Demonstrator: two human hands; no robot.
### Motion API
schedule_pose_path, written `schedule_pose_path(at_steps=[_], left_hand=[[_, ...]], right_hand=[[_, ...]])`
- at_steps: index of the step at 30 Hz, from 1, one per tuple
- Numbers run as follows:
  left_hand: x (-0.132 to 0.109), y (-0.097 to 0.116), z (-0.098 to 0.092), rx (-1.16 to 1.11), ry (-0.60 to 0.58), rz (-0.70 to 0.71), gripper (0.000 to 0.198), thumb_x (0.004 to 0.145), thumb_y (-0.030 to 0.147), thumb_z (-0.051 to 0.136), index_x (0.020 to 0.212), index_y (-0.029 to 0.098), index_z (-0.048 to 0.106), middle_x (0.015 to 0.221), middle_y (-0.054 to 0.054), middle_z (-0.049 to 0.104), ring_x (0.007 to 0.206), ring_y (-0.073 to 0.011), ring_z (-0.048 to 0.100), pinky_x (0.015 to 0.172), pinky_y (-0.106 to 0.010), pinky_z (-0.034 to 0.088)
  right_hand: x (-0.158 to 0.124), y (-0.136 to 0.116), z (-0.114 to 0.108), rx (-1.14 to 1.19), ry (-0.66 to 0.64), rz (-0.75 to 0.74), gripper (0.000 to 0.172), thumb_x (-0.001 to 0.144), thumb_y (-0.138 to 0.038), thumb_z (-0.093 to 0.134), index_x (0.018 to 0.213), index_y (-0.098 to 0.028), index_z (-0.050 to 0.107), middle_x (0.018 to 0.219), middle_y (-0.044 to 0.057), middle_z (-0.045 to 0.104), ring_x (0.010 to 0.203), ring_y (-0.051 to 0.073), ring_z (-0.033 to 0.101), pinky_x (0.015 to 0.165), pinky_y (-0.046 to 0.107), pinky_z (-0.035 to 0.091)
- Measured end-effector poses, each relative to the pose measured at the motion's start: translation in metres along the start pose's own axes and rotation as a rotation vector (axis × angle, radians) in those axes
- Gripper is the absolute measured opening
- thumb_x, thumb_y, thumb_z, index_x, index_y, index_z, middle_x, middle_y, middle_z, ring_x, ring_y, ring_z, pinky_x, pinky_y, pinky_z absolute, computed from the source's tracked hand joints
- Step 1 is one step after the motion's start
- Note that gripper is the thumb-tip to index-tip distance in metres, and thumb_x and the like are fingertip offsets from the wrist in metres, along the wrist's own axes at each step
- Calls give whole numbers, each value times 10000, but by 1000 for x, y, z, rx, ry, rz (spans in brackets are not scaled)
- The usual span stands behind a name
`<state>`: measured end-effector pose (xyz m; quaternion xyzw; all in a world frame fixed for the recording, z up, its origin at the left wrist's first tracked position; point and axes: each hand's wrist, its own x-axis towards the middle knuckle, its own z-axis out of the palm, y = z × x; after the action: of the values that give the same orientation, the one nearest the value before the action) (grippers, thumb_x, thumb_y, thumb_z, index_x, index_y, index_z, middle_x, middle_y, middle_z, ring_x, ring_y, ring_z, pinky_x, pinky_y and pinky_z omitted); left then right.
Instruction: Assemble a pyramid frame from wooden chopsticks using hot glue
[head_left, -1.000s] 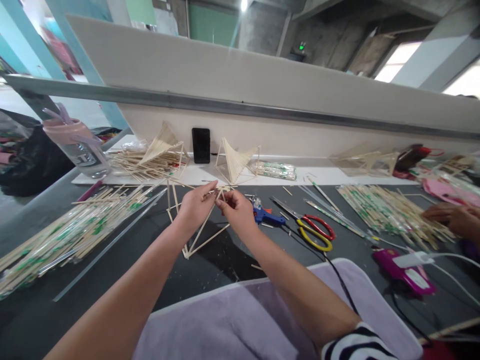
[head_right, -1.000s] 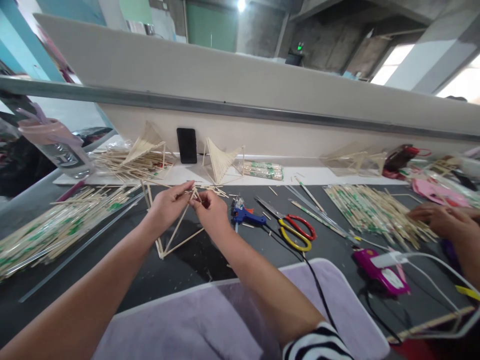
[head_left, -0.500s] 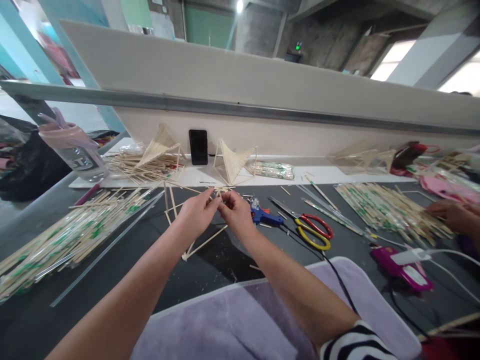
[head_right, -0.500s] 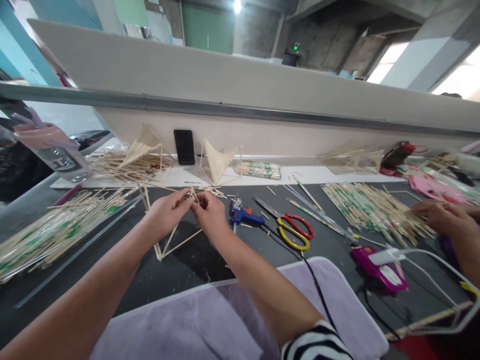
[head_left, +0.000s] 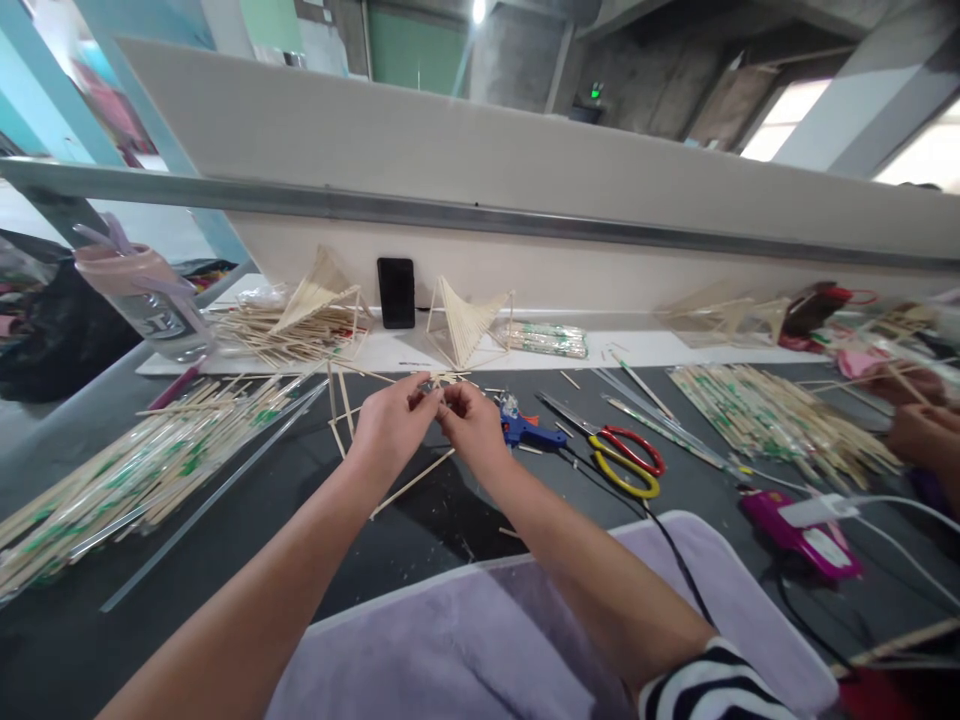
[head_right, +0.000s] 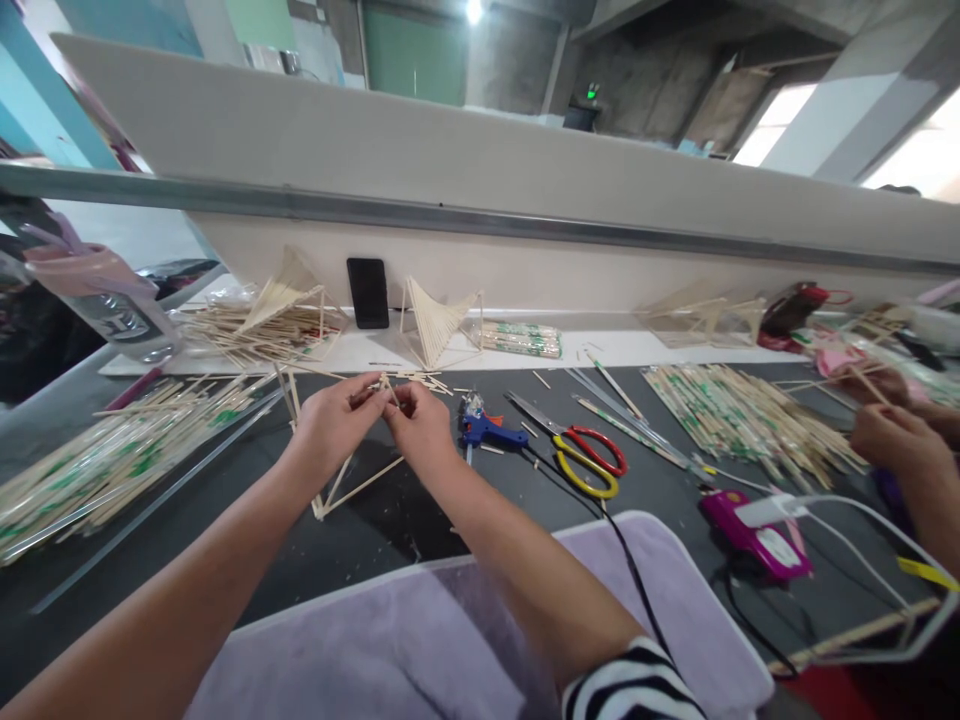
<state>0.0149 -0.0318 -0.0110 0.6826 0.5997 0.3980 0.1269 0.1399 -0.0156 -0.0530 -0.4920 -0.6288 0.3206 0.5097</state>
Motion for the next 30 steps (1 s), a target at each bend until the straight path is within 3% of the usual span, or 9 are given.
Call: schedule_pose_path(at_steps=[17,30], left_hand=[[0,0,8,-153,39,-1,354,805,354,529,1077,173,666,1025,-54,700,921,-200,642,840,-269,462],[1,-1,10,-123,76,69,273,805,313,508,971,178,678,935,-32,709,844,-165,635,765,-229,445]], right_hand=[[-2,4,0,-33,-4,-7,180,734,-382,615,765,-209,576,626,-28,563,578,133,490,544,241,383],[-2,7,-1,-73,-40,0,205,729,-383,611,796,-193,572,667,-25,578,603,124,494,566,231,378]])
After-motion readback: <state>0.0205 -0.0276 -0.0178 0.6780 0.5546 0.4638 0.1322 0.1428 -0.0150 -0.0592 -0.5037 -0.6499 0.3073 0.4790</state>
